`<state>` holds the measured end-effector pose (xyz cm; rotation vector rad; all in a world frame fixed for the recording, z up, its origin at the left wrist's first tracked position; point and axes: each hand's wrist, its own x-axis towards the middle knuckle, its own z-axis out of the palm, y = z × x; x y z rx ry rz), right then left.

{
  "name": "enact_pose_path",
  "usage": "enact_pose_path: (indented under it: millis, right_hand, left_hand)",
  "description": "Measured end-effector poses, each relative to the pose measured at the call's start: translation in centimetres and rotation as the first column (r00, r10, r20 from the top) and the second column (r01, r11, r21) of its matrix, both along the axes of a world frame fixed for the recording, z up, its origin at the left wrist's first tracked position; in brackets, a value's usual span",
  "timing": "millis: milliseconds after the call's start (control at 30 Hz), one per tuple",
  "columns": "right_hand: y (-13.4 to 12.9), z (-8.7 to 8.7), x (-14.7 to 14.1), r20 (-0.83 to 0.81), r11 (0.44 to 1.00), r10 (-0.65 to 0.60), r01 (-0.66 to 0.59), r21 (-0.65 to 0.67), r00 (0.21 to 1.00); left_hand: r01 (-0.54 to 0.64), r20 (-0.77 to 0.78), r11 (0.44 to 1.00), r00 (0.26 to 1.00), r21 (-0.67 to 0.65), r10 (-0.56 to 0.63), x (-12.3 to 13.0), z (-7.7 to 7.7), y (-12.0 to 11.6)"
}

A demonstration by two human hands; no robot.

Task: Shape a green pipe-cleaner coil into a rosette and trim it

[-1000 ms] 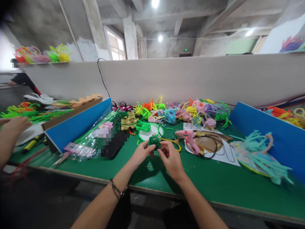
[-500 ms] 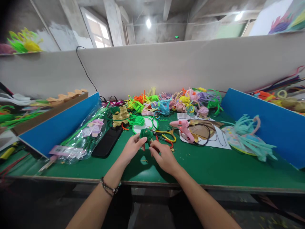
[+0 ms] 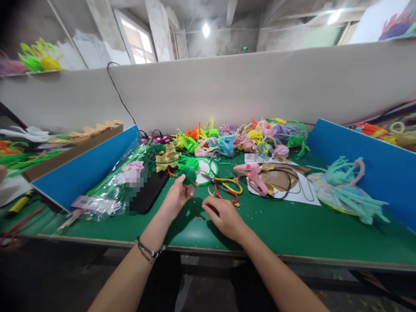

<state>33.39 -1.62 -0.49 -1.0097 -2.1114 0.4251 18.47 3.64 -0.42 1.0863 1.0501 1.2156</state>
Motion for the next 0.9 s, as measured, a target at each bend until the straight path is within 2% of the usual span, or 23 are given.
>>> enact_pose_path:
  millis: [100,200,267,367,433,567,700,833,900]
  right_hand:
    - [0.1,0.0,0.0,0.029,1.000,-0.003,0.003,-0.024,1.000]
    - [0.2,0.0,0.0,0.045,0.999,-0.022,0.024,-0.032,0.999]
    - [0.2,-0.1,0.1,0.039,0.998,-0.048,0.050,-0.032,0.998]
    - [0.2,-0.3,0.2,-0.009,0.995,-0.098,0.098,-0.016,0.995]
    - [0.2,-0.3,0.3,-0.053,0.992,-0.125,0.125,-0.003,0.991]
    - [0.3,-0.3,0.5,-0.122,0.986,-0.166,0.166,-0.005,0.979]
    - [0.5,-0.1,0.5,-0.210,0.977,-0.212,0.213,-0.017,0.954]
    - [0.7,0.0,0.8,-0.346,0.941,-0.315,0.338,0.007,0.884]
    - [0.7,0.1,0.9,-0.363,0.937,-0.320,0.350,0.016,0.875]
  left_hand:
    - [-0.034,-0.112,0.999,0.993,0.012,0.035,-0.2,0.1,0.1]
    - [-0.051,-0.306,0.996,0.949,0.074,0.071,-0.4,0.4,-0.5]
    - [-0.066,-0.467,0.989,0.876,0.135,0.123,-0.6,0.6,-0.9]
    - [-0.058,-0.671,0.982,0.723,0.178,0.164,-0.9,0.8,-1.2]
    - [-0.057,-0.745,0.982,0.645,0.178,0.172,-1.2,0.9,-1.2]
    - [-0.083,-0.813,0.976,0.541,0.203,0.216,-1.3,0.6,-1.0]
    - [-0.090,-0.809,0.964,0.528,0.250,0.259,-1.3,0.0,-0.9]
    - [-0.135,-0.728,0.917,0.570,0.375,0.381,-1.5,-0.2,-0.9]
    - [-0.139,-0.677,0.889,0.600,0.437,0.426,-1.6,0.0,-1.1]
